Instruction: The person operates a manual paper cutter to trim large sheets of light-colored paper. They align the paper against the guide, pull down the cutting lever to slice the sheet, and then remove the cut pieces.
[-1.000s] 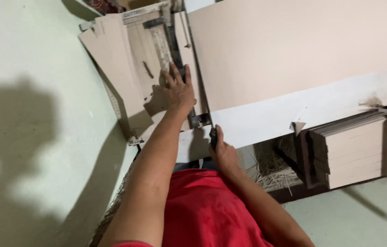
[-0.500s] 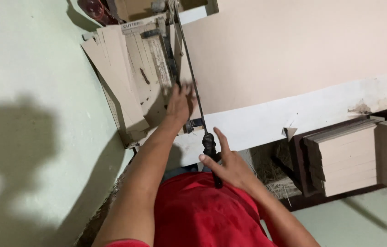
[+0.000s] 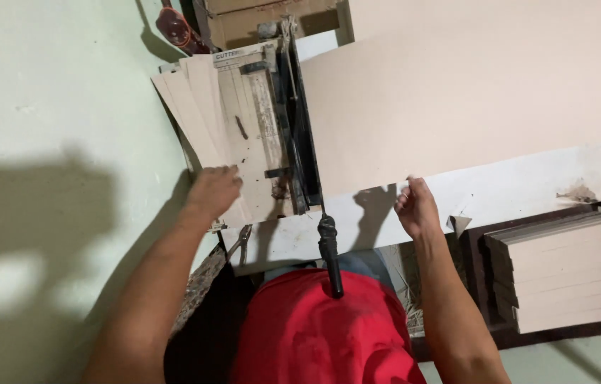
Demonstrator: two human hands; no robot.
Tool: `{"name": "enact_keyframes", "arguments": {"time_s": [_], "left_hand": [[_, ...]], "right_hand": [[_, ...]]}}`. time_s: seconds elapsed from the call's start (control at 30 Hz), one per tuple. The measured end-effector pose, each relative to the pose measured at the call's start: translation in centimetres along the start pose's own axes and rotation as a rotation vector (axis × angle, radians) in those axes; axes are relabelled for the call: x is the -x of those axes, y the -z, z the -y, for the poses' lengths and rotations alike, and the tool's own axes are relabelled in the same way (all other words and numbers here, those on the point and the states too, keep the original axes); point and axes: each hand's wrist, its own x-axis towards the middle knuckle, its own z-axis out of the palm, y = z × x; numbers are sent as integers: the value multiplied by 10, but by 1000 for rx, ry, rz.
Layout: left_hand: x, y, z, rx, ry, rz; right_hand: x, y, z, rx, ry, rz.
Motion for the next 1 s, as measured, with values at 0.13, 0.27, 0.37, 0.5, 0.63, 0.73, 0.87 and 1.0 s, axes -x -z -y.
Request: {"name": "enact_keyframes", "arguments": {"time_s": [0.13, 0.27, 0.37, 0.5, 0.63, 0.73, 0.87, 1.0], "left_hand": [[0, 106, 14, 389, 475, 10], [-24, 44, 22, 1035, 1070, -72], [-54, -26, 29, 1126, 1141, -135], [-53, 15, 28, 1083, 1119, -130], [-44, 67, 17, 906, 1052, -115], [-66, 45, -7, 749, 922, -186], [-97, 85, -35, 920, 519, -108], [-140, 62, -61, 851, 461, 80]], "right_hand": [[29, -2, -2, 104, 58, 92], [10, -19, -12, 121, -40, 86], [-20, -33, -12, 52, -14, -32], [-44, 8, -40, -40, 52, 11], [-39, 20, -58, 74, 33, 34], [-16, -24, -48, 197, 25, 54], [-8, -43, -42, 377, 20, 88], [-22, -44, -47, 414, 1, 41]]}}
